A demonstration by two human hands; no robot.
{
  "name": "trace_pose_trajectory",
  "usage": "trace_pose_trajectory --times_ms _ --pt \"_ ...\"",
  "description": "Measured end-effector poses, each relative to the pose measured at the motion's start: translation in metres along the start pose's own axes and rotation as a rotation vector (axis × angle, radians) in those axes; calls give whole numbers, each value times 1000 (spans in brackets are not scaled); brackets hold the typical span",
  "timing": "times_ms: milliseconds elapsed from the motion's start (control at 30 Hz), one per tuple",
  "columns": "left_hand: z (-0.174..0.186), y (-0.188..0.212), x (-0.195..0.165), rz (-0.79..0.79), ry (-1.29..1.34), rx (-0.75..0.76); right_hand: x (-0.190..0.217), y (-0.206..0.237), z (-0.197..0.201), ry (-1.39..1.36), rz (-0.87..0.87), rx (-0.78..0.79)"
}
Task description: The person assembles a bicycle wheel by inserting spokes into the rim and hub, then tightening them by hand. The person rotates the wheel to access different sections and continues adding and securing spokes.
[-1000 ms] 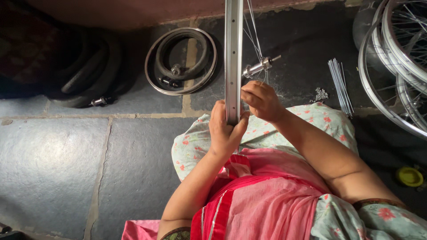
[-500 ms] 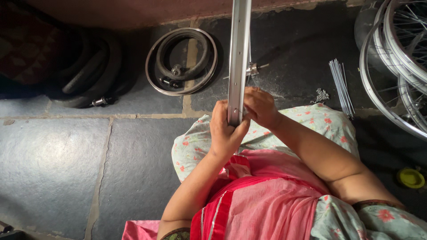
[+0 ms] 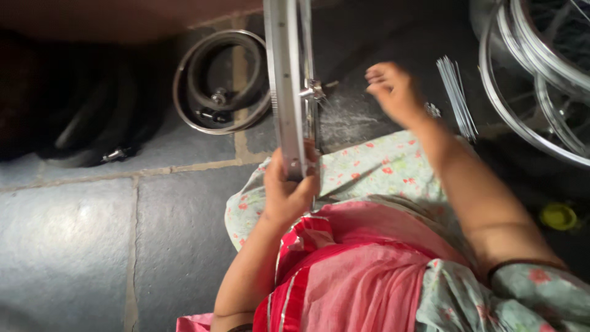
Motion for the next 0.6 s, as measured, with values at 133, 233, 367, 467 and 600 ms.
trace_pose_trajectory --times_ms 133,233,367,467,600 --pt "10 3 -4 -81 54 -2 -110 35 61 262 -434 -31" --pt "12 1 -14 -124 19 -17 -144 68 75 620 -574 50" --pt "13 2 -27 -123 -14 -23 -160 83 68 691 -913 372" --pt "12 4 -31 -172 -40 -29 -160 75 60 817 -898 470" --pt "14 7 -34 -153 -101 -42 -163 61 51 854 -924 515"
Point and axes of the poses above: each hand's wrist, its own y-axis away from the middle knuckle, its own z-axis out of the back of the hand, x = y × z, the point moved 1 cm from there along -y, towards the middle knuckle, and after that the axes turned 10 degrees about x, right-handed, at the moved point
